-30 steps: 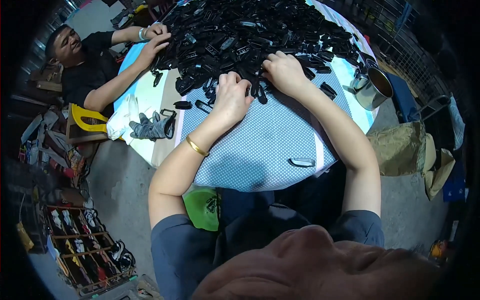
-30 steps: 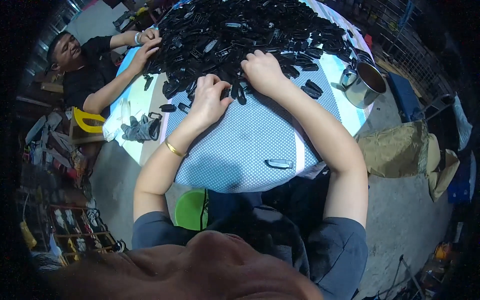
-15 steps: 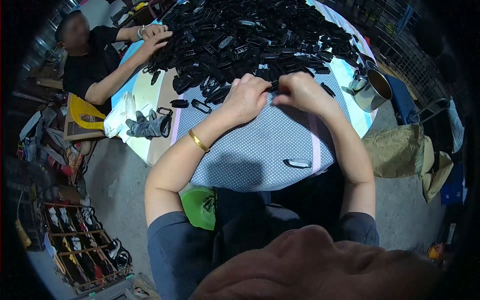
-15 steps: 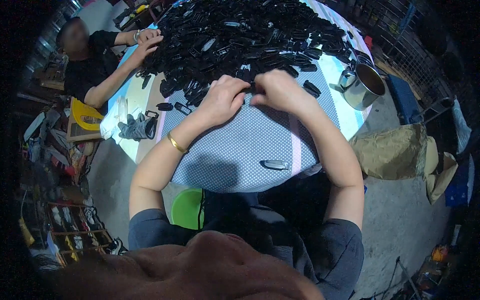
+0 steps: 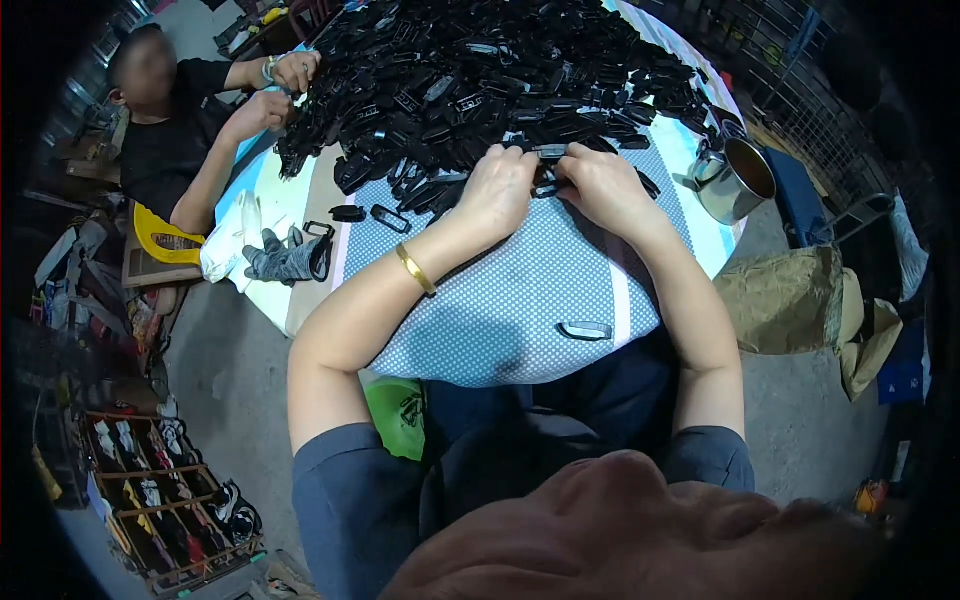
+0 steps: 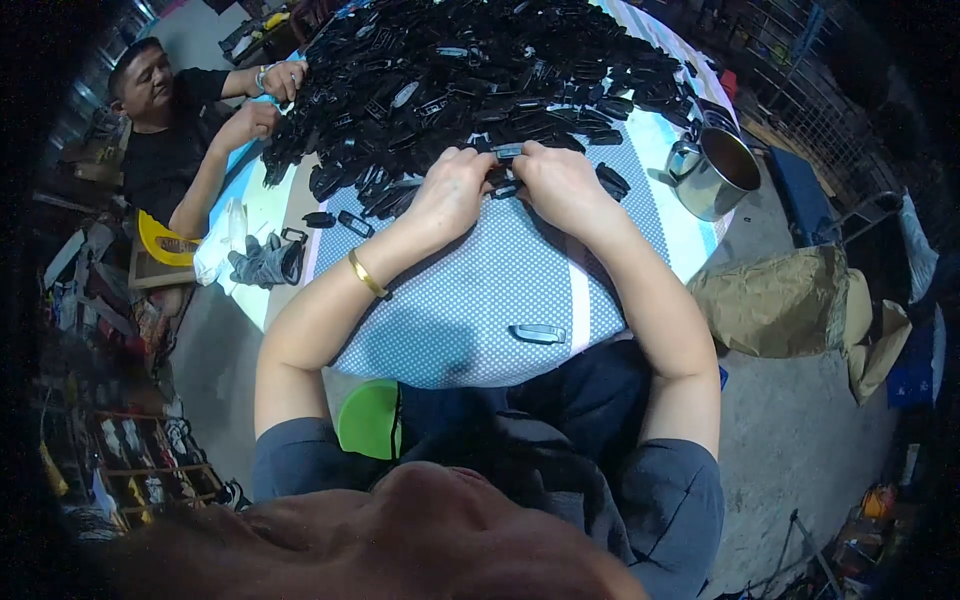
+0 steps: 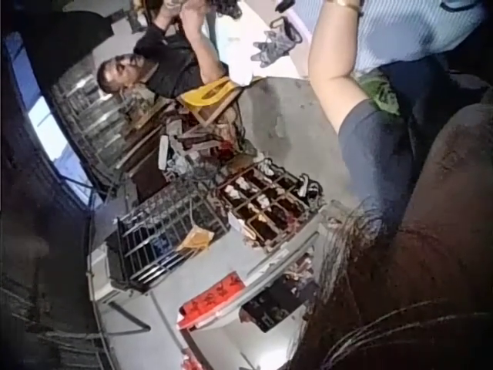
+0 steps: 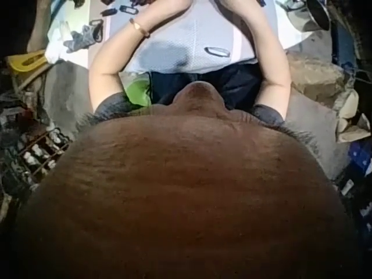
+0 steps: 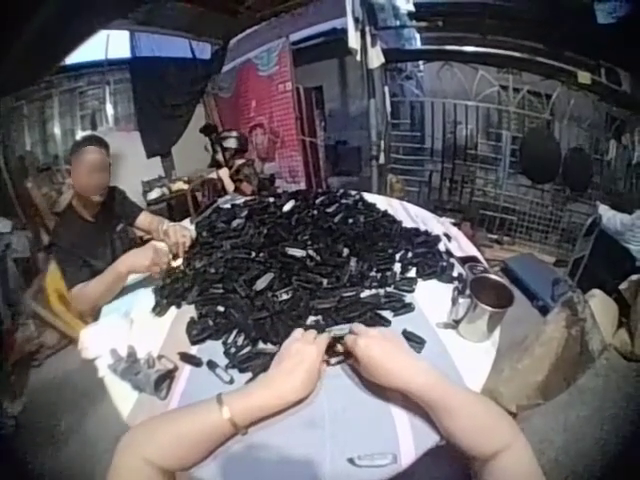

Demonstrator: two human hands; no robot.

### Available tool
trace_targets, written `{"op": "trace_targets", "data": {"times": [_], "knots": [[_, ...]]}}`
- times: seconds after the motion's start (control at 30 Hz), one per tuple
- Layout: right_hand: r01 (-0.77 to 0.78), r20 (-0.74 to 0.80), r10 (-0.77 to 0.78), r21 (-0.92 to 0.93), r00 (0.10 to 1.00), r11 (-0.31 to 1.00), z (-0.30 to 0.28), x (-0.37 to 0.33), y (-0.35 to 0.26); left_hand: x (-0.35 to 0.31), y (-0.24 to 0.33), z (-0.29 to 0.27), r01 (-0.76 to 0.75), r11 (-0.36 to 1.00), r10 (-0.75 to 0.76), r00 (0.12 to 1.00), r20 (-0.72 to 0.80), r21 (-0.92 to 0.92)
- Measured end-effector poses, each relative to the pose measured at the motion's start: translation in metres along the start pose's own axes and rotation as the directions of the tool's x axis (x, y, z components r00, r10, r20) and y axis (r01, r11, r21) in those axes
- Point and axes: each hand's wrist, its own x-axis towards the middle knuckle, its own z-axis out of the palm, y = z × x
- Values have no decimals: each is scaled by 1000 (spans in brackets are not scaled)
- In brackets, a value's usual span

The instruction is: Inspecting and sorting small black hardware components on a table.

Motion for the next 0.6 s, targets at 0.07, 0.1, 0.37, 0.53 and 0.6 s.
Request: {"op": "trace_targets", "data": {"times": [0.07, 0.1, 0.37, 0.53, 0.6], "knots": [[16, 3, -16, -6, 1000, 1000, 4, -3, 5, -4, -2, -5, 2, 1000, -2, 997, -77, -6], [36, 8, -36, -12, 999, 999, 6, -3, 7, -6, -3, -8, -2, 1000, 2, 997, -74, -5], [-118, -83, 289, 781, 954, 614, -1, 6, 11, -8, -11, -24, 388, 332, -465, 860, 208, -860], [42, -204, 259, 854, 944, 519, 8, 7, -10, -9, 4, -31, 259, -34, -381, 890, 252, -965], [80, -274, 231, 789, 933, 609, 16, 7, -11, -11, 6, -32, 264, -16, -407, 879, 247, -964]]}}
